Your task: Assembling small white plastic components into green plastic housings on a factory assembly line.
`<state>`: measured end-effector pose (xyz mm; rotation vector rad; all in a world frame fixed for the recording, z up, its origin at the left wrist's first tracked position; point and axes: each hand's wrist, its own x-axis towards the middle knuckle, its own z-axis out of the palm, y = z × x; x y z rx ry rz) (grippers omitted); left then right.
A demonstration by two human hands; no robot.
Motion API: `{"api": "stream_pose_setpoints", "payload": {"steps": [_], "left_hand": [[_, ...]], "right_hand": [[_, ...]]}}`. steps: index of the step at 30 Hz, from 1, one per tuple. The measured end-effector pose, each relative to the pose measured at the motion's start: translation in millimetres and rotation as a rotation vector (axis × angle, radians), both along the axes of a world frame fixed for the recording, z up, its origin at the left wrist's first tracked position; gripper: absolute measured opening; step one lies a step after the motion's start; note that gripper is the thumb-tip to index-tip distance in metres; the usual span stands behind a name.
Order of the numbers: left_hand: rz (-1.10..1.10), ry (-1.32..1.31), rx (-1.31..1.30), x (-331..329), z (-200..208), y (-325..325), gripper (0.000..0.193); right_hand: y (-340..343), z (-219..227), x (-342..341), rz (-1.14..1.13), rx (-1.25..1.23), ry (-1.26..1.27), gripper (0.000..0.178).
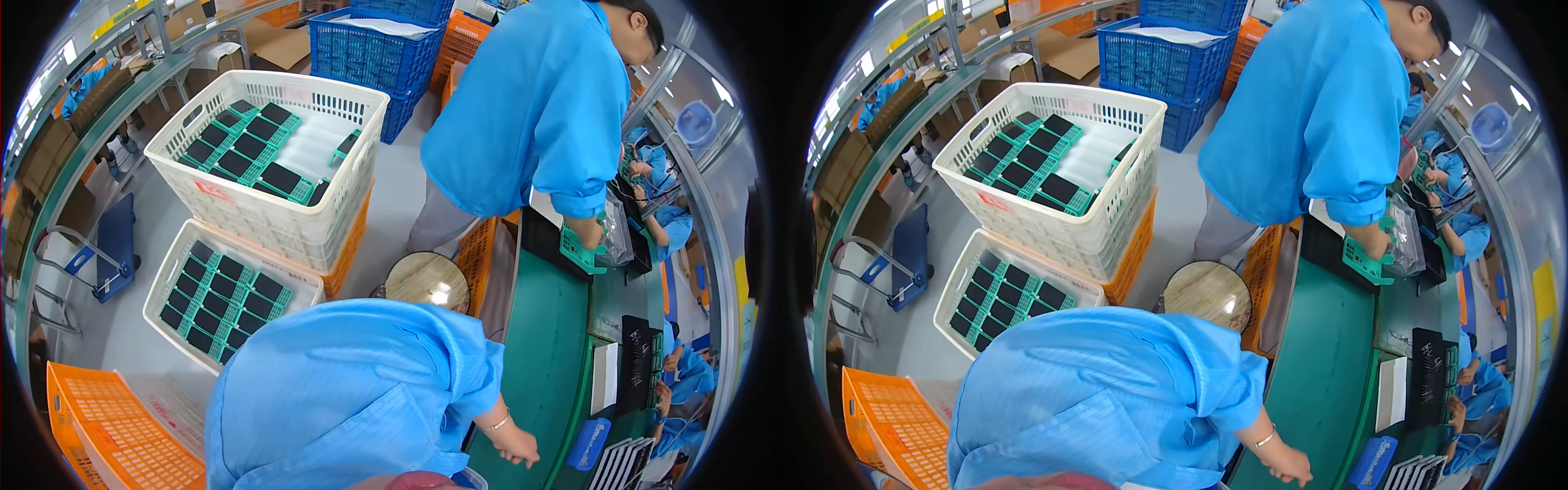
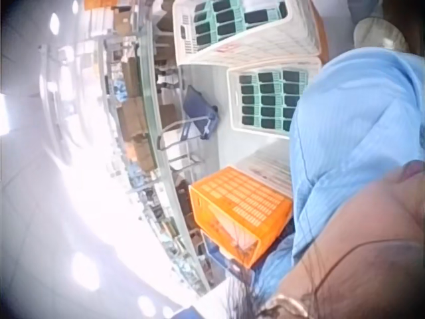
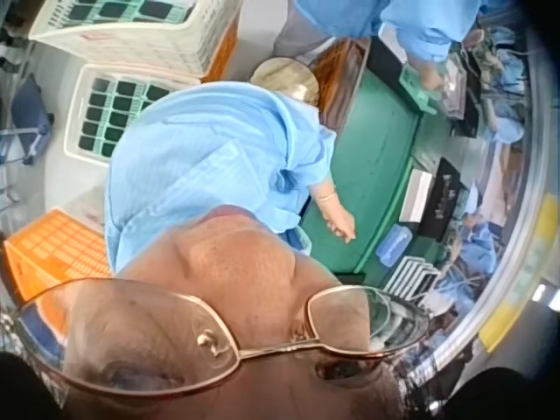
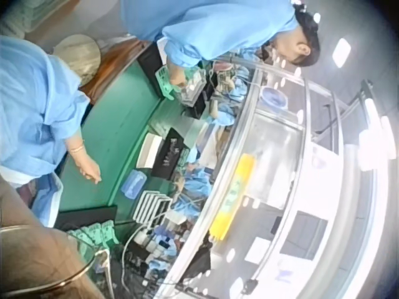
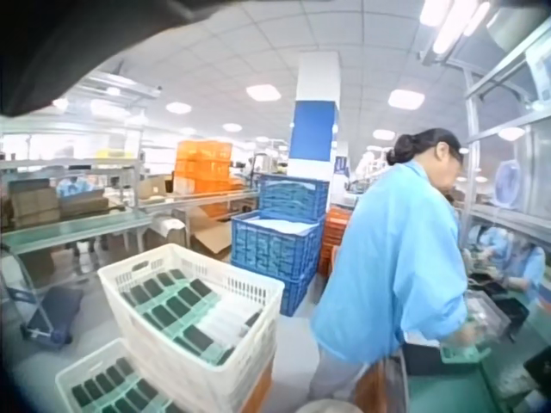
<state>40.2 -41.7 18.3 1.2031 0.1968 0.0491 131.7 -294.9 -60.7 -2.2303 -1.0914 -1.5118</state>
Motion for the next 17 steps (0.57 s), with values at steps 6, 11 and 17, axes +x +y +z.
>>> {"api": "stream_pose_setpoints", "payload": {"steps": [6,11,17], "left_hand": [[0.22,0.123,-0.107,-33.2,-21.9,44.8,0.036],[0.296,0.052,-0.209,-44.6,-3.4,60.6,0.036],[0.469,-0.121,-0.29,-67.7,1.4,83.1,0.038]], "right_hand": [[-3.9,0.1,-9.2,-0.093,0.049,-0.109,0.039],[16.4,12.5,-19.0,-0.139,0.084,-0.206,0.04],[190.3,44.8,-67.2,0.886,-0.413,0.763,0.03]]}}
